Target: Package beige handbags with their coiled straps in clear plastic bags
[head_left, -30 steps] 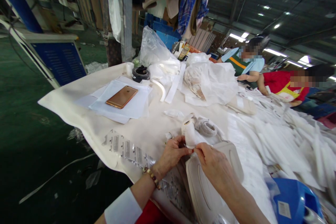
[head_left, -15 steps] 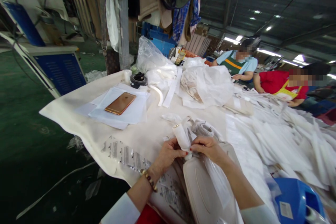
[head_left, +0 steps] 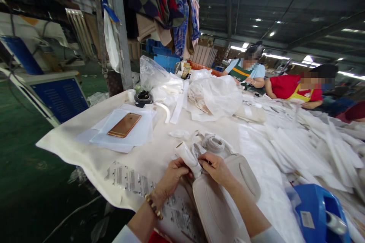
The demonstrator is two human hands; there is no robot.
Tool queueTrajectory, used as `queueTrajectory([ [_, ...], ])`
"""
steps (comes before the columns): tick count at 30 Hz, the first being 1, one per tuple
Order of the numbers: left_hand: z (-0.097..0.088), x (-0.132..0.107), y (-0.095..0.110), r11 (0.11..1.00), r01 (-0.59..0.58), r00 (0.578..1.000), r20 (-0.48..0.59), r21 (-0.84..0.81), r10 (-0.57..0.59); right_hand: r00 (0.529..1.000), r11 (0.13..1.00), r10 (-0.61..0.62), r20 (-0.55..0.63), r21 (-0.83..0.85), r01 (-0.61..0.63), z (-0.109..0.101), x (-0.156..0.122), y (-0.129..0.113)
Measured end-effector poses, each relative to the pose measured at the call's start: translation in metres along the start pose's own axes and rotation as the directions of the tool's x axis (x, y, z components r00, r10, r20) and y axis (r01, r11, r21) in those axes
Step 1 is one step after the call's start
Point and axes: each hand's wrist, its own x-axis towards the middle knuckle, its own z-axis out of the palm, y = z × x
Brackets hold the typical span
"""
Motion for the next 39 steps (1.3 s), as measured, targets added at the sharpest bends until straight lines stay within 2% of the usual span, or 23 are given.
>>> queueTrajectory([
  [5, 0.010, 0.006, -0.006, 0.997, 0.001, 0.985, -0.174, 0.082, 0.013, 0.996, 0.997, -0.049, -0.078, -0.070, 0.043, 0.010, -0.005, 0.000],
  [11, 0.014, 0.012, -0.006, 0.984, -0.013, 0.950, -0.305, 0.178, 0.068, 0.988, 0.988, -0.105, -0.117, -0.128, 0.089, 0.015, -0.010, -0.006],
  [13, 0.012, 0.005, -0.003, 0.976, -0.020, 0.930, -0.354, 0.217, 0.098, 0.968, 0.977, -0.150, -0.203, -0.181, 0.114, 0.004, -0.013, -0.003],
  [14, 0.010, -0.001, -0.002, 0.971, -0.026, 0.916, -0.383, 0.236, 0.118, 0.944, 0.971, -0.153, -0.294, -0.224, 0.087, -0.004, -0.016, 0.002],
  [15, 0.010, -0.010, -0.002, 0.966, -0.031, 0.899, -0.415, 0.259, 0.140, 0.907, 0.963, -0.123, -0.403, -0.268, 0.012, -0.015, -0.019, 0.008],
  [16, 0.010, -0.019, -0.004, 0.956, -0.029, 0.881, -0.445, 0.292, 0.163, 0.863, 0.948, -0.043, -0.503, -0.294, -0.124, -0.026, -0.023, 0.015],
  [18, 0.014, -0.039, -0.011, 0.921, -0.016, 0.852, -0.476, 0.389, 0.216, 0.761, 0.848, 0.208, -0.615, -0.274, -0.453, -0.047, -0.032, 0.032],
  [20, 0.021, -0.052, -0.023, 0.868, 0.003, 0.858, -0.446, 0.497, 0.252, 0.690, 0.717, 0.420, -0.589, -0.251, -0.650, -0.061, -0.041, 0.044],
  [22, 0.027, -0.054, -0.030, 0.811, 0.012, 0.888, -0.380, 0.585, 0.260, 0.677, 0.670, 0.499, -0.541, -0.254, -0.697, -0.067, -0.053, 0.048],
  [25, 0.018, -0.039, -0.015, 0.778, 0.048, 0.944, -0.284, 0.627, 0.171, 0.682, 0.654, 0.562, -0.468, -0.254, -0.713, -0.068, -0.076, 0.034],
  [26, 0.010, -0.032, -0.003, 0.787, 0.070, 0.967, -0.235, 0.613, 0.096, 0.687, 0.655, 0.617, -0.383, -0.234, -0.718, -0.068, -0.085, 0.026],
  [28, -0.010, -0.016, 0.026, 0.821, 0.121, 0.992, -0.092, 0.558, -0.084, 0.673, 0.655, 0.734, -0.092, -0.166, -0.737, -0.071, -0.103, 0.011],
  [29, -0.019, -0.009, 0.041, 0.803, 0.140, 0.990, -0.084, 0.579, -0.112, 0.657, 0.654, 0.753, 0.032, -0.141, -0.743, -0.073, -0.110, 0.004],
  [30, -0.025, -0.002, 0.054, 0.782, 0.144, 0.989, -0.123, 0.607, -0.086, 0.653, 0.658, 0.753, 0.082, -0.128, -0.742, -0.075, -0.115, -0.001],
  [31, -0.028, 0.005, 0.065, 0.756, 0.145, 0.985, -0.169, 0.638, -0.047, 0.661, 0.661, 0.749, 0.052, -0.128, -0.739, -0.076, -0.117, -0.005],
  [33, -0.025, 0.020, 0.078, 0.704, 0.141, 0.967, -0.250, 0.696, 0.053, 0.696, 0.684, 0.695, -0.183, -0.134, -0.718, -0.076, -0.113, -0.010],
  [35, -0.011, 0.036, 0.078, 0.650, 0.146, 0.961, -0.263, 0.746, 0.086, 0.693, 0.709, 0.614, -0.378, -0.122, -0.695, -0.071, -0.098, -0.013],
  [37, 0.006, 0.050, 0.071, 0.588, 0.163, 0.955, -0.275, 0.793, 0.107, 0.695, 0.708, 0.572, -0.436, -0.165, -0.686, -0.061, -0.077, -0.018],
  [39, 0.018, 0.062, 0.060, 0.549, 0.172, 0.946, -0.293, 0.818, 0.141, 0.710, 0.664, 0.550, -0.439, -0.286, -0.691, -0.048, -0.058, -0.023],
])
